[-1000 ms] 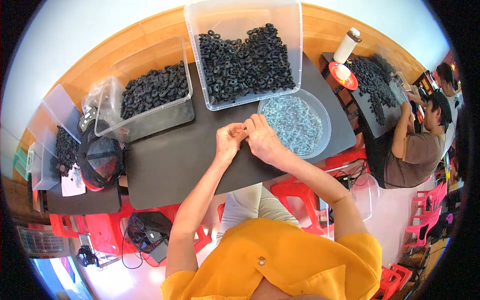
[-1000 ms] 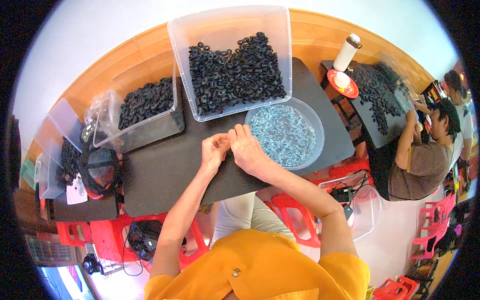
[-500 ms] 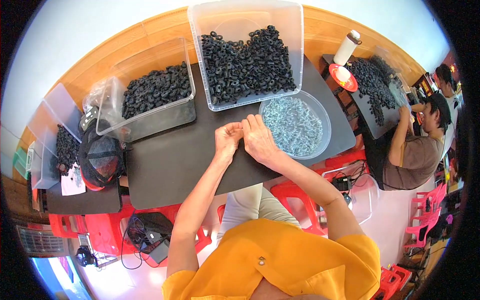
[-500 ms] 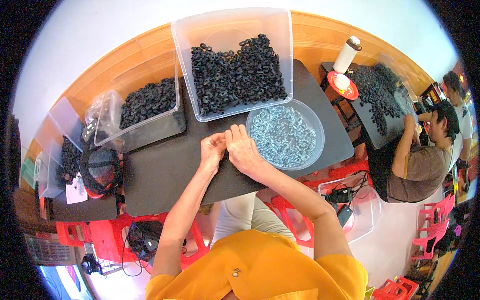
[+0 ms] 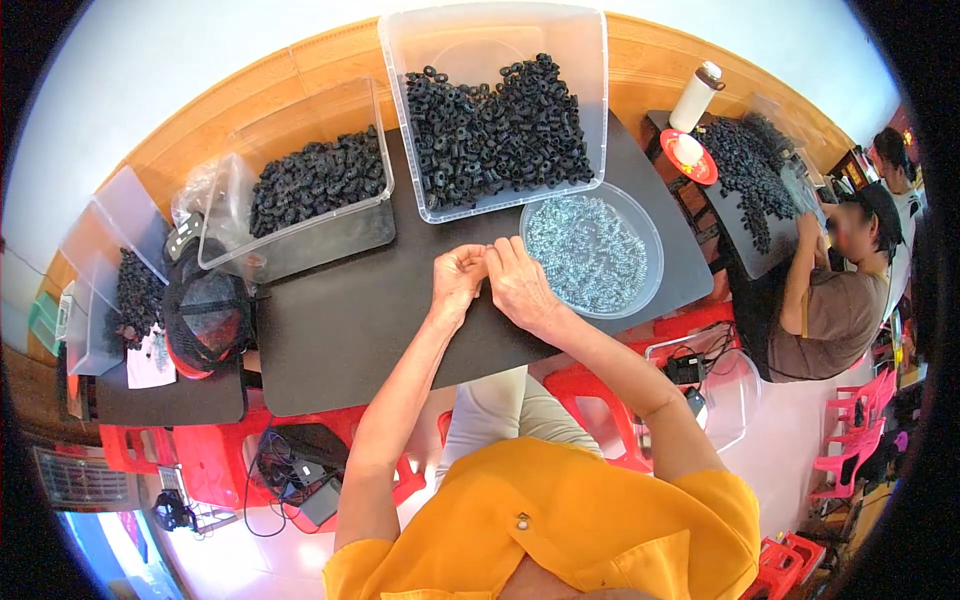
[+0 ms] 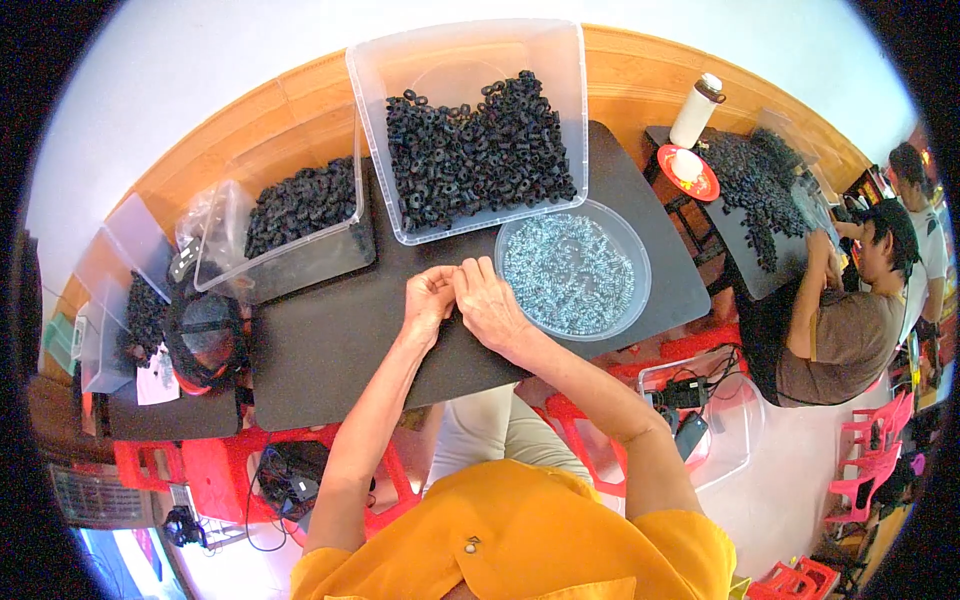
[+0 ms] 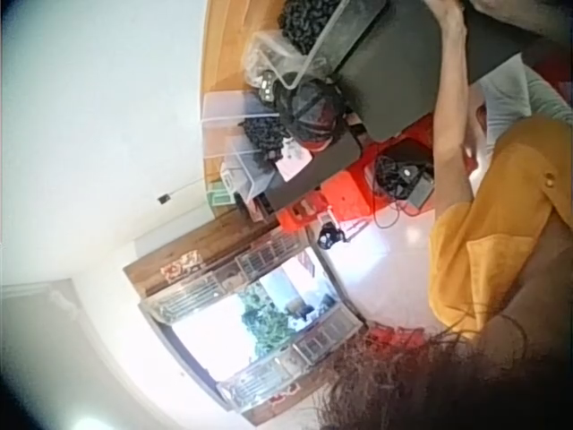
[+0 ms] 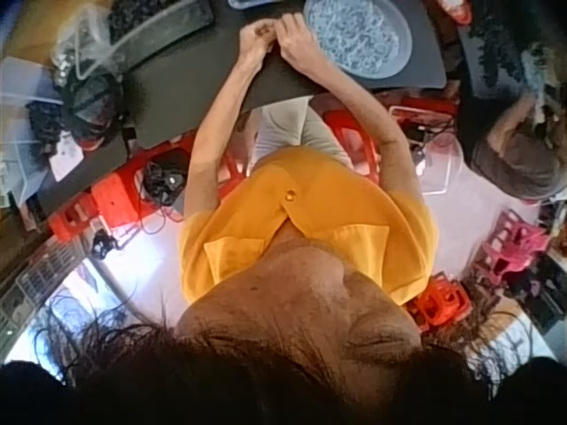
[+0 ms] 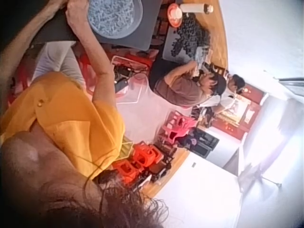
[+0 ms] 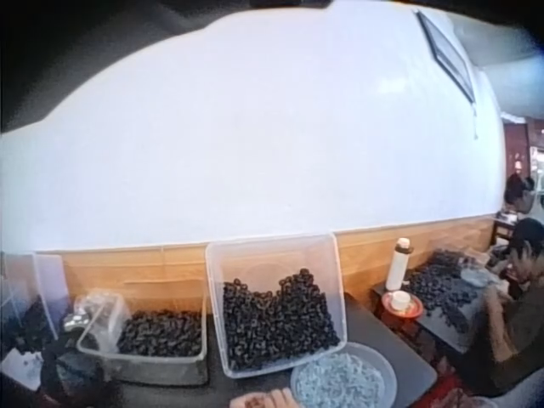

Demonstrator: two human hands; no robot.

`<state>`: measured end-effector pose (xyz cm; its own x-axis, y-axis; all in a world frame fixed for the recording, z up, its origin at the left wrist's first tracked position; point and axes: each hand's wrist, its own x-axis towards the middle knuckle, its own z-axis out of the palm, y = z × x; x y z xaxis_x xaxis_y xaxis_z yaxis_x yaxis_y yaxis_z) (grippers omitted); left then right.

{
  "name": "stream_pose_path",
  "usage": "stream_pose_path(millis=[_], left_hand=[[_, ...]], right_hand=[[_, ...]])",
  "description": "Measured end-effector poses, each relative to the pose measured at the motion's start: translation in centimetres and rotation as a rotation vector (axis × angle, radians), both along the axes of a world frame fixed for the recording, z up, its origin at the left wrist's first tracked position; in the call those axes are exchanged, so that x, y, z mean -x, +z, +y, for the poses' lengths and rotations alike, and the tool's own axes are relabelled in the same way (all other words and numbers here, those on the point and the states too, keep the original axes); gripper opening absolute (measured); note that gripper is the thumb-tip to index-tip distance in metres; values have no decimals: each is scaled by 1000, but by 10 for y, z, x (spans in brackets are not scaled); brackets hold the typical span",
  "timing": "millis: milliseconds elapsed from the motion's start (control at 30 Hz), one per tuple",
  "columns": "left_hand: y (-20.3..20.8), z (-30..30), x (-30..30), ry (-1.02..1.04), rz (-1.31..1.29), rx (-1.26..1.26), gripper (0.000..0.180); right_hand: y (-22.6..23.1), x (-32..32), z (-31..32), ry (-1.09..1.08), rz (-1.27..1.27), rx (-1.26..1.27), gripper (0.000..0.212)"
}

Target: The recorder is assembling small black plastic components by inserting clear plastic pieces into them.

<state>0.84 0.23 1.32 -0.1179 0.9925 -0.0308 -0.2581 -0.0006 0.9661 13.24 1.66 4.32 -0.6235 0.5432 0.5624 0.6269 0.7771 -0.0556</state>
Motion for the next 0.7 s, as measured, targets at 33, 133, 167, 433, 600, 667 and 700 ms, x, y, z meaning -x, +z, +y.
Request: stream_pose_path(millis=[33,133,167,433,600,667,700], left_hand=[[2,0,0,-8,27,0,9],[4,-3,2,-30,-28,-6,11],[5,-5,4,-28,-22,-8,11],[106,-14,61,479,285,-310,15],[139,14,143,719,561,-362,23],[141,11,145,768,773,-248,24],[138,7,142,767,815,-254,25]], right_hand=[[1,-2,-1,-2,4,-2,24],[10,-4,-10,-42,25,140,30],[16,-5,-16,-39,98,118,34],[19,-45,-48,-50,333,24,26],[19,-63,-51,-79,377,66,24],[17,-69,-49,-105,390,78,24],[14,-71,-50,-108,399,95,22]])
